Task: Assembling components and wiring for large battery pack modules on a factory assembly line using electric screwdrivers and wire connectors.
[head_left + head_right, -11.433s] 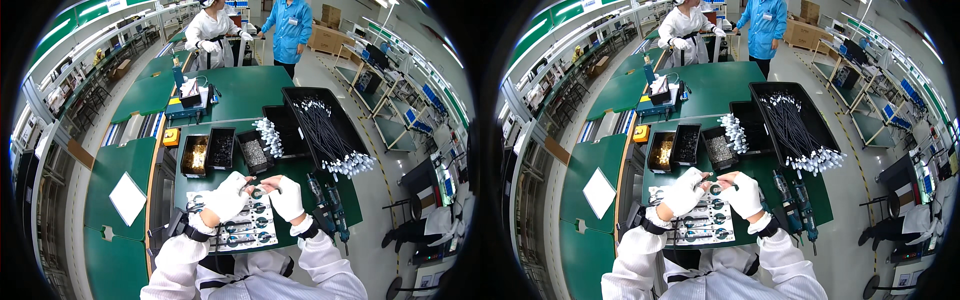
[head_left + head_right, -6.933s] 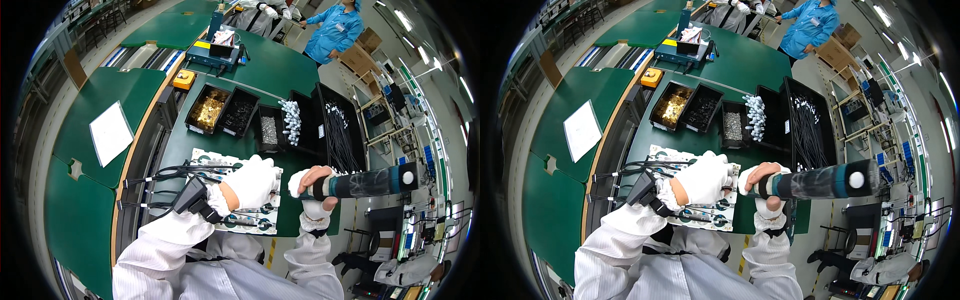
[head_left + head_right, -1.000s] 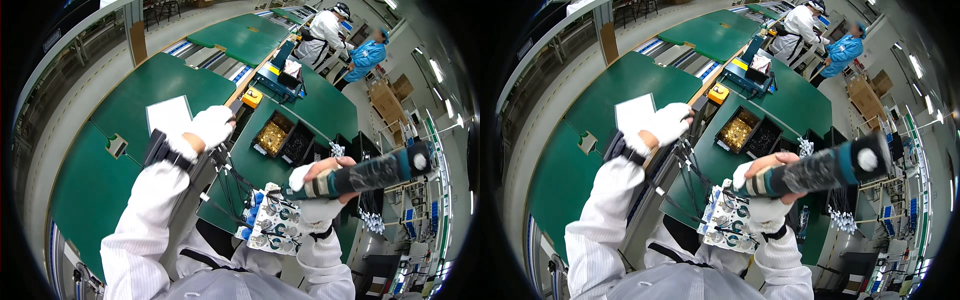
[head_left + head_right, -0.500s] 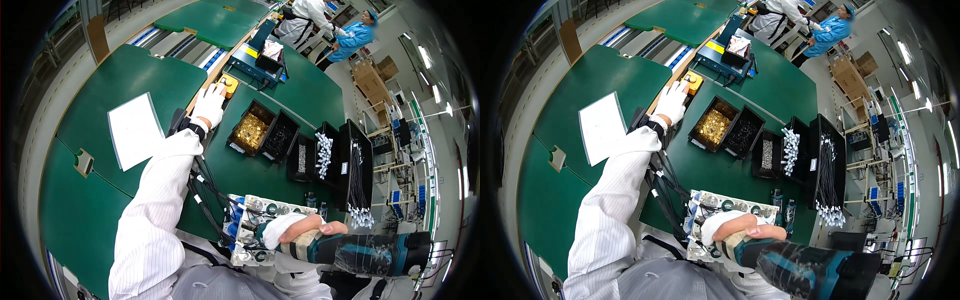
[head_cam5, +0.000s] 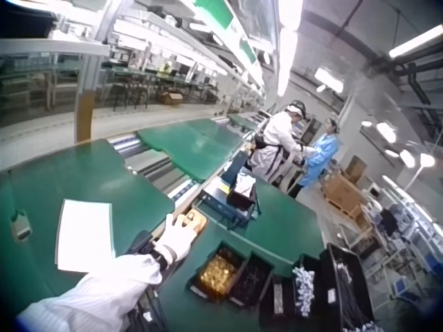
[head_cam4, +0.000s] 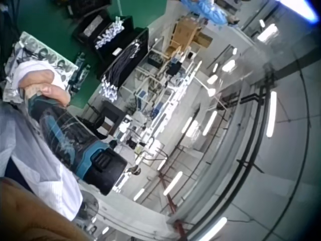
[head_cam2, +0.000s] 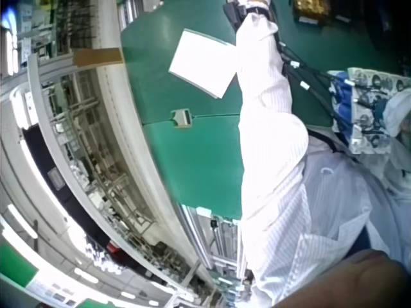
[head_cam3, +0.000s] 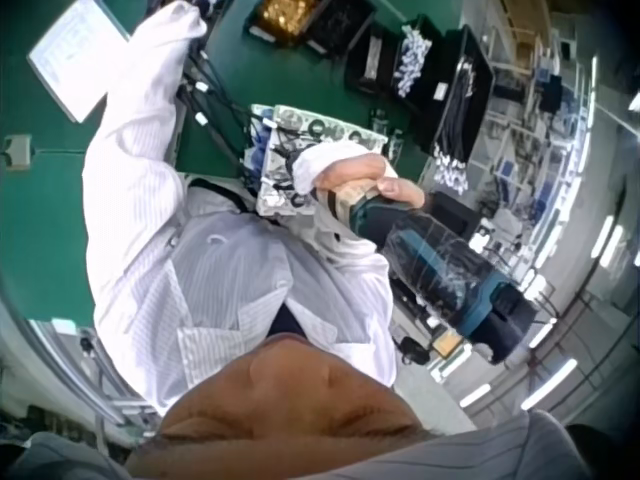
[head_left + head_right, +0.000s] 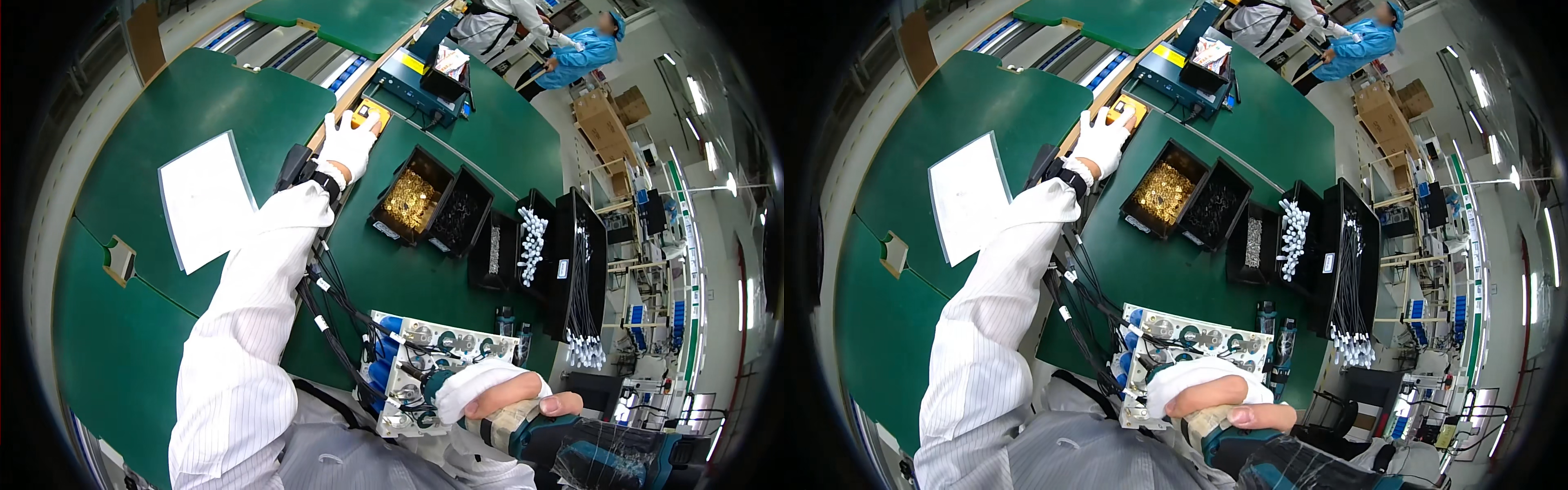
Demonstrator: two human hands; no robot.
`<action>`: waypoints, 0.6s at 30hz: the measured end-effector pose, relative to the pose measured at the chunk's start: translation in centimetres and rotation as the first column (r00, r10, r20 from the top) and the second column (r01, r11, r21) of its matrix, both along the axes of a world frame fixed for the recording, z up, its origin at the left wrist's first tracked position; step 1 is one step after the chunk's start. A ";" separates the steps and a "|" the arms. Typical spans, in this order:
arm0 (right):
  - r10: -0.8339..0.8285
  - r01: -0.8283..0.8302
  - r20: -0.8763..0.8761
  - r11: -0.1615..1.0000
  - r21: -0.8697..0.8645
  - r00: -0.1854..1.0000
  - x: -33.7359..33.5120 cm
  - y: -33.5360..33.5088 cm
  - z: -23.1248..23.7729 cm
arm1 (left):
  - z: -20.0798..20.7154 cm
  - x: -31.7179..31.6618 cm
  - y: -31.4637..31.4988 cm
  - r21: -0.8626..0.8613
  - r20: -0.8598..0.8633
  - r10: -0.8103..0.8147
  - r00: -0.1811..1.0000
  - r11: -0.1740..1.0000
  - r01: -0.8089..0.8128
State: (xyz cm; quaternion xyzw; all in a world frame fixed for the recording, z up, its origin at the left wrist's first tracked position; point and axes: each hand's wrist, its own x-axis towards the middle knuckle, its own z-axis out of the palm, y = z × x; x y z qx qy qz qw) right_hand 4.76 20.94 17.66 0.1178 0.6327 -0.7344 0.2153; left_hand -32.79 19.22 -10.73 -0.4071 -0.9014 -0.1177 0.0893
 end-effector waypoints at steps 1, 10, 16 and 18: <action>0.093 -0.094 0.030 0.993 0.067 0.995 -0.5 0.0 0.1 | -0.1 -0.2 0.1 0.030 -0.009 0.001 1.000 1.000 -0.001; -0.129 0.069 -0.569 0.990 -0.126 0.812 1.9 -0.6 -2.5 | 3.0 -1.1 1.5 -0.052 0.218 0.144 0.965 0.989 -0.136; -0.035 0.053 -0.430 0.998 0.030 0.902 4.6 -1.3 -1.8 | 7.6 3.1 -2.2 -0.170 0.352 -0.089 0.932 0.973 0.157; -0.053 0.032 -0.375 0.997 -0.063 0.925 4.3 -1.3 -2.2 | 11.5 6.8 -5.1 0.078 0.449 -0.364 0.816 0.926 0.370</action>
